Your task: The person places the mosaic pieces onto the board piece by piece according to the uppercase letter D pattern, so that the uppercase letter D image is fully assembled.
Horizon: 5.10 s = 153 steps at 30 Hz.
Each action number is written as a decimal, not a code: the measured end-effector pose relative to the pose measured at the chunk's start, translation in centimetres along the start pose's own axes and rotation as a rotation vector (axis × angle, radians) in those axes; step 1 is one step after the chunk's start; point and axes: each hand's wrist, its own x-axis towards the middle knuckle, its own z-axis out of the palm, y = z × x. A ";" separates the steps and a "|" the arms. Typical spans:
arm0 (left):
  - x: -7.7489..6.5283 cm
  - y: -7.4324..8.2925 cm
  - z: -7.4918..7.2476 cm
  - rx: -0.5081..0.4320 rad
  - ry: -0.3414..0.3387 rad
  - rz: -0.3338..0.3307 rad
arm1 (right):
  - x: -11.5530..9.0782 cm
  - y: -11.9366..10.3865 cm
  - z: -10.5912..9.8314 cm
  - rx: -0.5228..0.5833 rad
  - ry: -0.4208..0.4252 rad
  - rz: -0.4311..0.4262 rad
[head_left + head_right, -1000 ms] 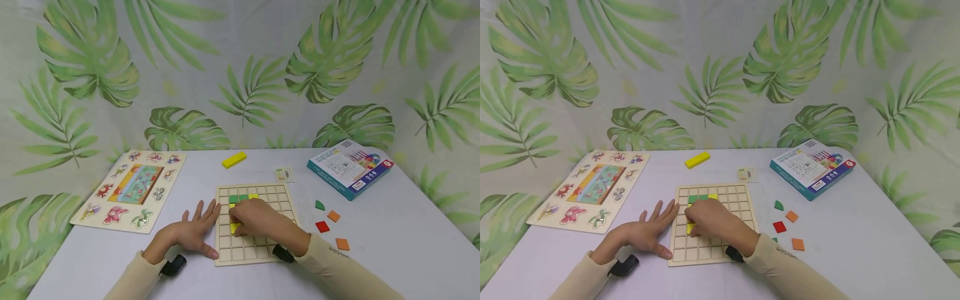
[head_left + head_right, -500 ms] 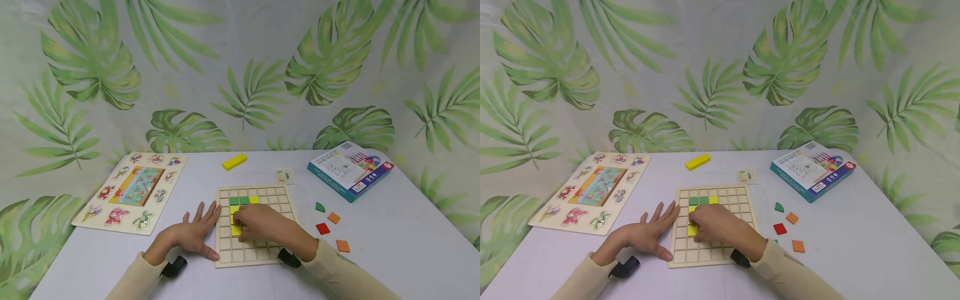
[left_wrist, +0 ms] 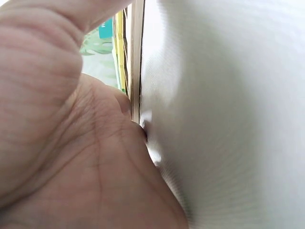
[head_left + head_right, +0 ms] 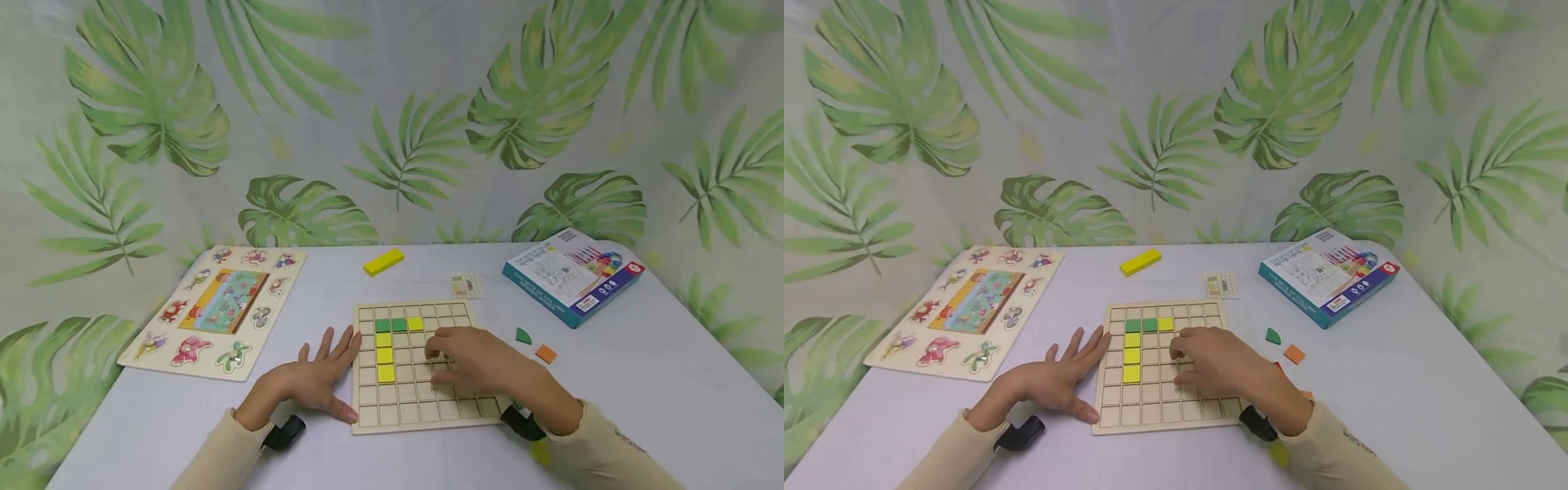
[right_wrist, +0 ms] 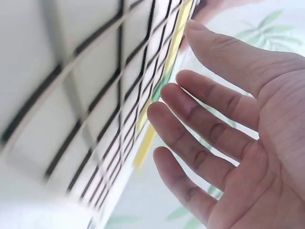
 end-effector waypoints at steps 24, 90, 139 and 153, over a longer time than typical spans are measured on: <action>-0.1 0.1 -0.2 0.008 -0.012 0.005 | -7.4 11.9 -3.0 0.195 -0.051 0.276; -0.5 0.0 -0.1 0.000 -0.015 -0.004 | -3.6 4.6 -4.0 0.159 -0.070 0.009; 0.0 0.1 -0.4 0.028 -0.005 -0.010 | 4.3 -5.0 1.8 0.016 -0.045 -0.133; -0.2 0.4 -0.3 0.010 -0.005 0.005 | 3.9 -5.0 1.9 -0.034 -0.039 -0.145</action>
